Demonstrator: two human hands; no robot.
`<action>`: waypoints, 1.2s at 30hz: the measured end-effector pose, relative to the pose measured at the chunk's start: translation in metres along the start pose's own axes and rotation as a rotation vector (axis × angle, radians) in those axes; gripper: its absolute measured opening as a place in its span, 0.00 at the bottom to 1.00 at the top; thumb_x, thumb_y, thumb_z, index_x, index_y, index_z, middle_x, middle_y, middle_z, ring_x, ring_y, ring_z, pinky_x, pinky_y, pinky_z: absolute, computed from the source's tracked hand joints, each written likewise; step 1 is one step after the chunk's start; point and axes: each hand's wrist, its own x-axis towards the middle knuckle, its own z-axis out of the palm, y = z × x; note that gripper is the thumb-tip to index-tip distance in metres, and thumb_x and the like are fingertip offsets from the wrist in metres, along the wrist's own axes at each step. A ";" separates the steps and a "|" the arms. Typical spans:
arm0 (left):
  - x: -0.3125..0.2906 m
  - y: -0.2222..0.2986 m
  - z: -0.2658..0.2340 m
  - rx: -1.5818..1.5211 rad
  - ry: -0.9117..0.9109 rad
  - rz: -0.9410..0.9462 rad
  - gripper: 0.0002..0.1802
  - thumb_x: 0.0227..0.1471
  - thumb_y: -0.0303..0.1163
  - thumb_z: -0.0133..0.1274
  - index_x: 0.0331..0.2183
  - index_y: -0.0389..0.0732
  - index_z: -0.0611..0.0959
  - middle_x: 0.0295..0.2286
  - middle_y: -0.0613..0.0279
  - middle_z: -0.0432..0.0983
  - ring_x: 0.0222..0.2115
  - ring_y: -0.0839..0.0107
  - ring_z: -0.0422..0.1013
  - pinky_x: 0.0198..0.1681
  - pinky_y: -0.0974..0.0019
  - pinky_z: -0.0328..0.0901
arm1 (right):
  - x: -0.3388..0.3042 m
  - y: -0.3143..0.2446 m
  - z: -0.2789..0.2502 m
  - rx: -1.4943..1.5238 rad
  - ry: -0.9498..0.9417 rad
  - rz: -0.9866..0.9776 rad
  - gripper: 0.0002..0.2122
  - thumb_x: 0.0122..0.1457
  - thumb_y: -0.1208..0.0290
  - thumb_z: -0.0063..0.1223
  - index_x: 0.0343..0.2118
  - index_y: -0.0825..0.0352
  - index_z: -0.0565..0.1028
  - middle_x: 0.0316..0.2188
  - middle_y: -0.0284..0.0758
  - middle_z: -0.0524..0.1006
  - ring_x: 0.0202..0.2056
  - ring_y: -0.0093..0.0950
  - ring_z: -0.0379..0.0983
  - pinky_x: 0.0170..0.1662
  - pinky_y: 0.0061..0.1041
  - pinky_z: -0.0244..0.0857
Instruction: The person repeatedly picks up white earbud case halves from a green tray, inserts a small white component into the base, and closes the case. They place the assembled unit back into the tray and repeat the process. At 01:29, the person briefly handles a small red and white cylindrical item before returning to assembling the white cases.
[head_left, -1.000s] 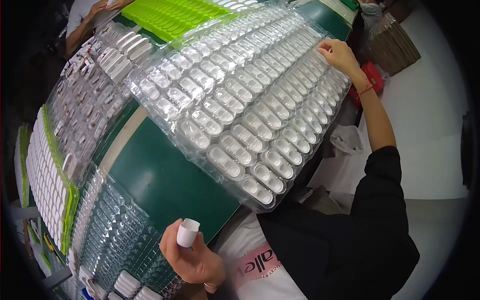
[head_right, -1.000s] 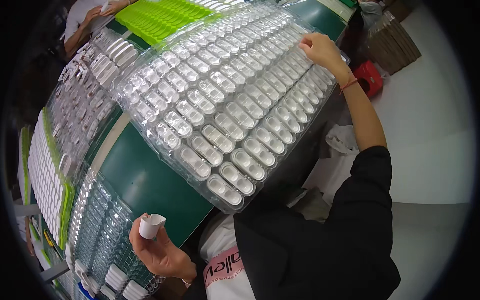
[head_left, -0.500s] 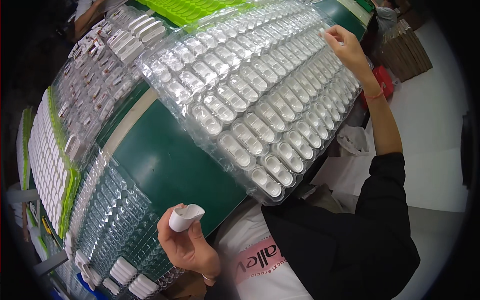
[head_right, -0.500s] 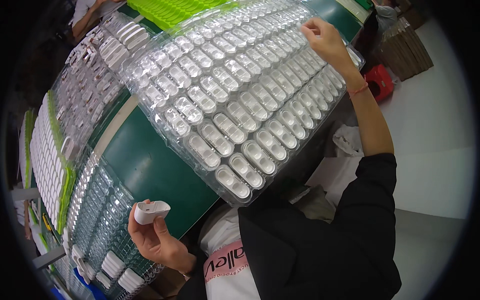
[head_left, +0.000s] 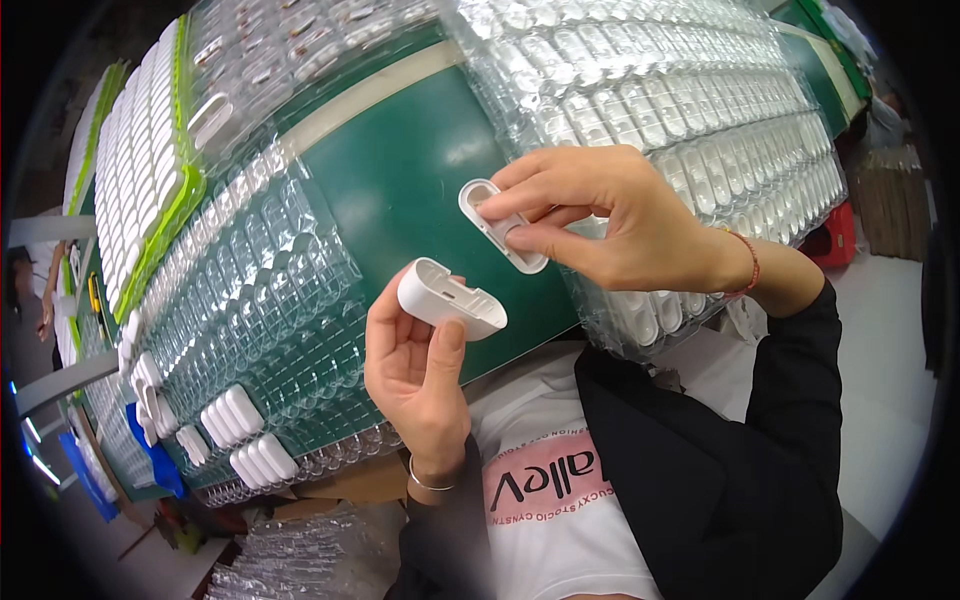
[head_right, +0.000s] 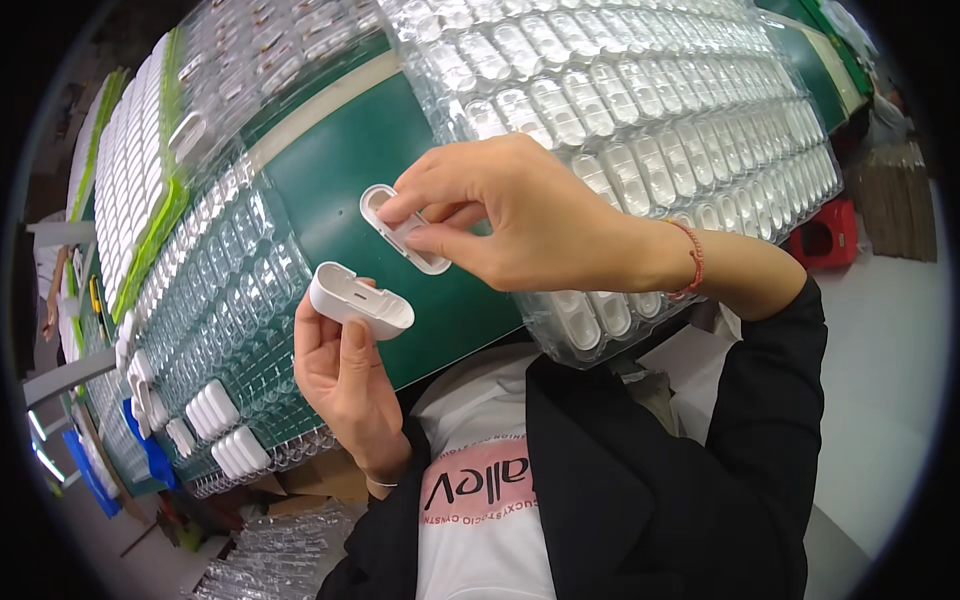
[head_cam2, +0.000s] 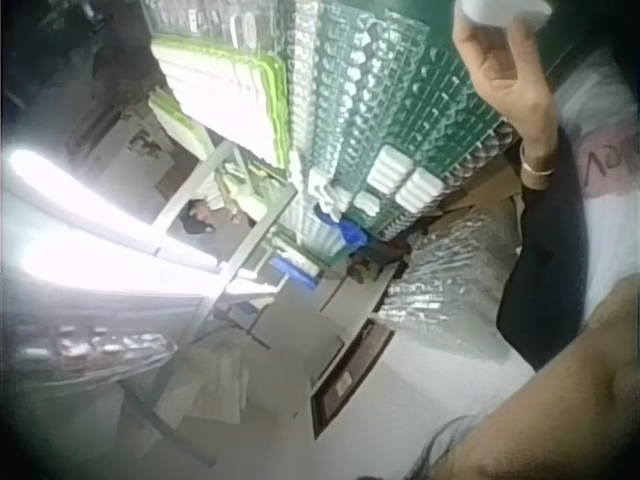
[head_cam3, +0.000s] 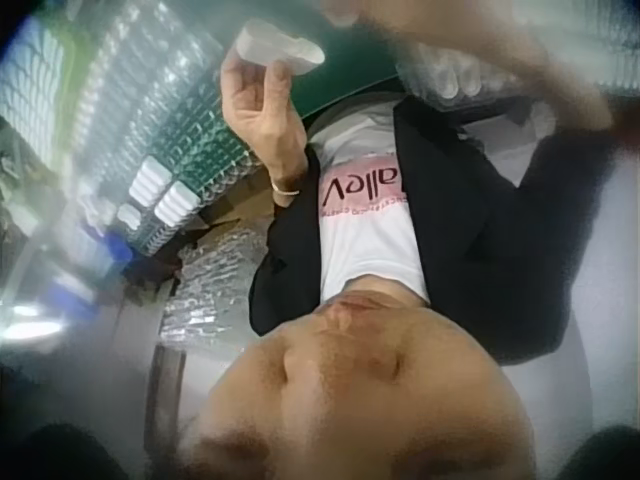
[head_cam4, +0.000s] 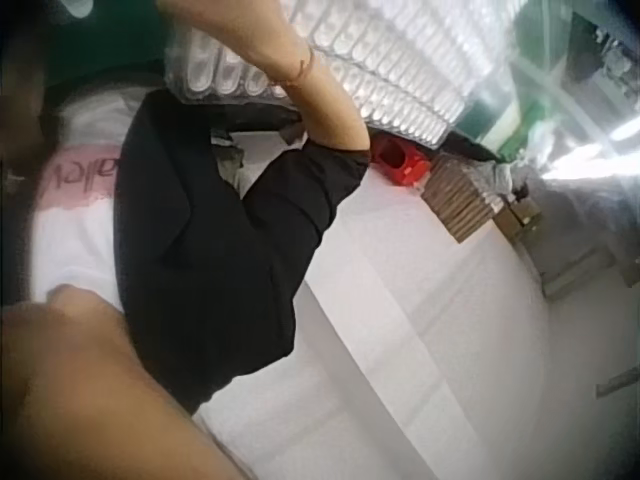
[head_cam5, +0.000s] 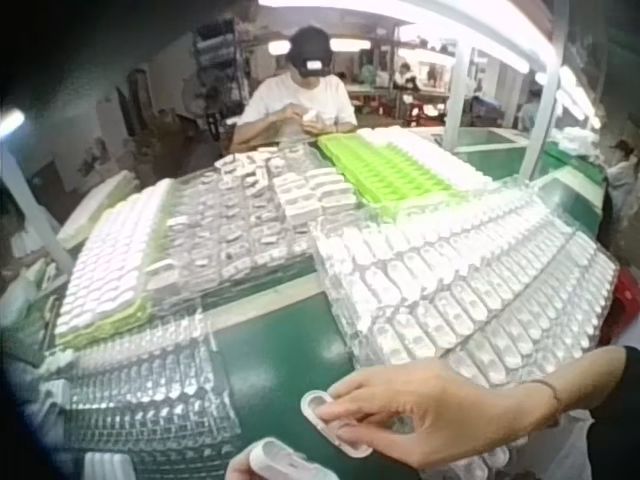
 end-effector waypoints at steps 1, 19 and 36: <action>0.000 -0.001 -0.002 0.001 -0.010 0.007 0.24 0.57 0.29 0.52 0.51 0.27 0.67 0.43 0.49 0.72 0.45 0.67 0.70 0.49 0.65 0.64 | 0.001 0.003 0.005 -0.004 0.003 -0.030 0.11 0.53 0.83 0.57 0.41 0.68 0.79 0.38 0.39 0.77 0.36 0.28 0.78 0.39 0.22 0.76; 0.006 -0.011 0.007 -0.030 -0.081 -0.014 0.24 0.51 0.25 0.58 0.49 0.29 0.69 0.44 0.52 0.72 0.46 0.69 0.70 0.52 0.65 0.63 | -0.017 0.005 0.015 -0.502 0.014 -0.281 0.15 0.45 0.84 0.60 0.39 0.69 0.77 0.40 0.39 0.73 0.30 0.28 0.78 0.30 0.21 0.73; 0.008 -0.020 -0.002 -0.332 -0.141 -0.146 0.21 0.47 0.27 0.63 0.41 0.33 0.71 0.36 0.57 0.75 0.36 0.73 0.73 0.40 0.71 0.69 | -0.015 0.010 0.018 -0.420 0.036 -0.335 0.17 0.42 0.87 0.57 0.38 0.65 0.78 0.38 0.37 0.74 0.27 0.27 0.74 0.26 0.22 0.69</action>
